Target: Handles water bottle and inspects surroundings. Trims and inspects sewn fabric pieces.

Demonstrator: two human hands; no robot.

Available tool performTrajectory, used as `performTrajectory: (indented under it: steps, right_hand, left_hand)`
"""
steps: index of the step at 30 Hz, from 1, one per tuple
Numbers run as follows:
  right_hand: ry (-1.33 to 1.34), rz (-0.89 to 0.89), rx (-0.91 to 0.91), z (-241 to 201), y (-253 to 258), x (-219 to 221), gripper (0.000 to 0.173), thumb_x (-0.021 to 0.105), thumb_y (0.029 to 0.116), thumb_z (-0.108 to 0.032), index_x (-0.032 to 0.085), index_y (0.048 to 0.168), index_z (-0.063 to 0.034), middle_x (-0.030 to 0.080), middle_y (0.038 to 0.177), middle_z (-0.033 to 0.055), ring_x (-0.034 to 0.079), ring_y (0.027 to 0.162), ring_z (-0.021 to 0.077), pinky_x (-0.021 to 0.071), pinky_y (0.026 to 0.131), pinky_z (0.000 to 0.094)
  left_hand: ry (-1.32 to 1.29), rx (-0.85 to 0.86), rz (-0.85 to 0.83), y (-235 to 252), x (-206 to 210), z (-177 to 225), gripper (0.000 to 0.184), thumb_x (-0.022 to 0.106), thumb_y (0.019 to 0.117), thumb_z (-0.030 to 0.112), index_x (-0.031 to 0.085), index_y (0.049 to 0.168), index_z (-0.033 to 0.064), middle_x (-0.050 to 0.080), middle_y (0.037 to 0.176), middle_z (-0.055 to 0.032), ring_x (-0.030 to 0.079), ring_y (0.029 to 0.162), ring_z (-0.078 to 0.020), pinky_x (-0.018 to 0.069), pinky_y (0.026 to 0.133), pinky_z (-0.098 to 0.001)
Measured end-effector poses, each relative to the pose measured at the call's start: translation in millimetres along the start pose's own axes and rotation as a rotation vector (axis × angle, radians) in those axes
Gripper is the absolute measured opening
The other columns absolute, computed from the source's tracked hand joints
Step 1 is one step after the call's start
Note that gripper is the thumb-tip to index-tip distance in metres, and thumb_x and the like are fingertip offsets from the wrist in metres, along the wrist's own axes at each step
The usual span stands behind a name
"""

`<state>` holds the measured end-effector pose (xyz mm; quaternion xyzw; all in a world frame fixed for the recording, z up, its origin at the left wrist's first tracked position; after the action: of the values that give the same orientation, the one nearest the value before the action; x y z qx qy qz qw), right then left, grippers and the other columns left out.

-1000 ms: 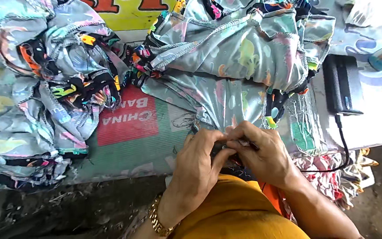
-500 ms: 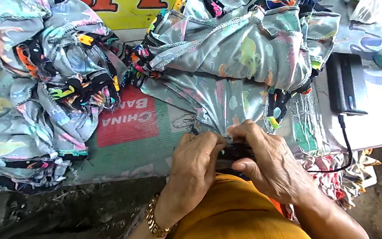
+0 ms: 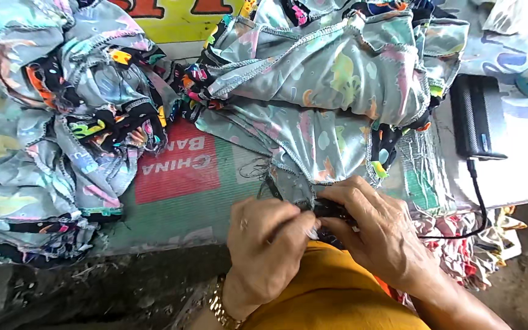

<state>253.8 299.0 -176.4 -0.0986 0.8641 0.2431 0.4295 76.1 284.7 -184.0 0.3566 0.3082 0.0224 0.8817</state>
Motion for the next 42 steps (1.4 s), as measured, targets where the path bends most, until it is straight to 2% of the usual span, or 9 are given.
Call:
performTrajectory:
  steps: [5, 11, 23, 28, 31, 33, 35, 38, 42]
  right_hand:
    - [-0.007, 0.124, -0.078, 0.5, -6.6, -1.1, 0.025, 0.059, 0.1045, -0.029, 0.068, 0.115, -0.0075, 0.074, 0.097, 0.0075, 0.068, 0.082, 0.0156, 0.0526, 0.066, 0.028]
    - [-0.016, 0.161, -0.159, -0.1, -5.4, -1.8, 0.018, 0.055, 0.106, -0.021, 0.069, 0.108, -0.0091, 0.076, 0.097, 0.0076, 0.072, 0.088, 0.017, 0.0531, 0.07, 0.0296]
    - [-0.022, 0.155, -0.169, 0.1, -2.3, 1.1, 0.016, 0.057, 0.1045, -0.016, 0.072, 0.104, -0.0102, 0.077, 0.098, 0.0072, 0.071, 0.082, 0.018, 0.0519, 0.064, 0.0316]
    - [-0.11, -0.055, -0.187, -7.2, -9.7, -20.9, 0.017, 0.058, 0.1046, -0.022, 0.068, 0.11, -0.0096, 0.072, 0.096, 0.0102, 0.068, 0.075, 0.0248, 0.049, 0.056, 0.0364]
    - [0.165, -0.2, -0.235, -1.8, -15.5, -41.3, 0.017, 0.058, 0.1043, -0.024, 0.068, 0.11, -0.01, 0.07, 0.093, 0.0072, 0.066, 0.076, 0.0167, 0.0503, 0.059, 0.0297]
    - [0.572, -0.188, -0.204, 3.6, -7.4, -46.6, 0.024, 0.063, 0.1033, -0.026, 0.068, 0.116, -0.0057, 0.07, 0.099, 0.0044, 0.066, 0.087, 0.0057, 0.0556, 0.074, 0.0188]
    - [0.859, -0.105, -0.115, 7.8, 6.4, -39.7, 0.029, 0.063, 0.1036, -0.03, 0.066, 0.119, -0.0059, 0.069, 0.098, 0.0004, 0.064, 0.086, 0.0006, 0.056, 0.075, 0.0164]
    - [0.952, -0.012, 0.024, 12.6, 27.5, -17.9, 0.023, 0.064, 0.1012, -0.027, 0.064, 0.116, -0.0088, 0.069, 0.093, -0.0034, 0.064, 0.076, 0.0004, 0.0568, 0.065, 0.0164]
    - [0.813, -0.047, 0.085, 16.8, 34.5, 1.3, 0.022, 0.065, 0.0993, -0.02, 0.064, 0.116, -0.0059, 0.068, 0.091, -0.0037, 0.064, 0.073, 0.0001, 0.0559, 0.063, 0.0154]
  left_hand:
    - [0.126, 0.187, -0.028, -8.0, 4.8, 14.7, 0.012, 0.062, 0.0997, 0.022, 0.065, 0.11, 0.0156, 0.056, 0.097, -0.0021, 0.053, 0.091, -0.0154, 0.0378, 0.094, -0.0346]
    - [0.111, 0.2, -0.019, -3.8, 11.5, 18.5, 0.011, 0.061, 0.1005, 0.02, 0.066, 0.108, 0.0142, 0.059, 0.09, -0.0013, 0.053, 0.086, -0.015, 0.0365, 0.093, -0.0346]
    - [0.126, 0.199, -0.027, -3.1, 15.8, 19.0, 0.012, 0.054, 0.1028, 0.018, 0.065, 0.105, 0.0146, 0.061, 0.094, -0.0009, 0.056, 0.091, -0.0146, 0.0363, 0.096, -0.0346]
    - [0.063, 0.124, -0.279, 0.1, -14.6, 21.1, 0.011, 0.057, 0.1035, 0.026, 0.065, 0.1, 0.0175, 0.064, 0.091, -0.0001, 0.06, 0.089, -0.0131, 0.041, 0.093, -0.0335]
    - [-0.165, -0.021, -0.549, 9.0, -36.6, 6.9, 0.038, 0.051, 0.1061, 0.046, 0.07, 0.093, 0.0158, 0.068, 0.081, 0.0019, 0.063, 0.079, -0.0081, 0.0477, 0.076, -0.0259]
    - [-0.201, -0.117, -0.457, 19.8, -40.0, 0.9, 0.035, 0.051, 0.1073, 0.041, 0.07, 0.102, 0.012, 0.068, 0.087, 0.0025, 0.063, 0.082, -0.0006, 0.0506, 0.074, -0.0179]
    - [-0.115, -0.146, -0.328, 32.4, -29.2, -1.3, 0.033, 0.057, 0.1047, 0.041, 0.068, 0.108, 0.0093, 0.066, 0.089, 0.0023, 0.061, 0.081, 0.0013, 0.0512, 0.073, -0.0155]
    - [0.093, -0.122, -0.37, 45.2, -2.6, -7.5, 0.037, 0.064, 0.0979, 0.047, 0.069, 0.108, 0.0118, 0.064, 0.09, 0.0006, 0.061, 0.078, -0.0092, 0.0504, 0.068, -0.0304]
    - [0.196, 0.002, -0.453, 45.3, 6.0, -11.5, 0.021, 0.059, 0.1023, 0.028, 0.072, 0.098, 0.0118, 0.067, 0.091, -0.0021, 0.065, 0.083, -0.0163, 0.0496, 0.072, -0.036]
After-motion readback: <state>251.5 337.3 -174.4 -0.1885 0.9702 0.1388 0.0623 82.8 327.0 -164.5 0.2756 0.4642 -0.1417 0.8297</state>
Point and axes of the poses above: each hand's wrist, its own y-axis towards the middle knuckle, its own x-axis out of the palm, z = x × y, the point moved 5 cm from there along y, towards the middle knuckle
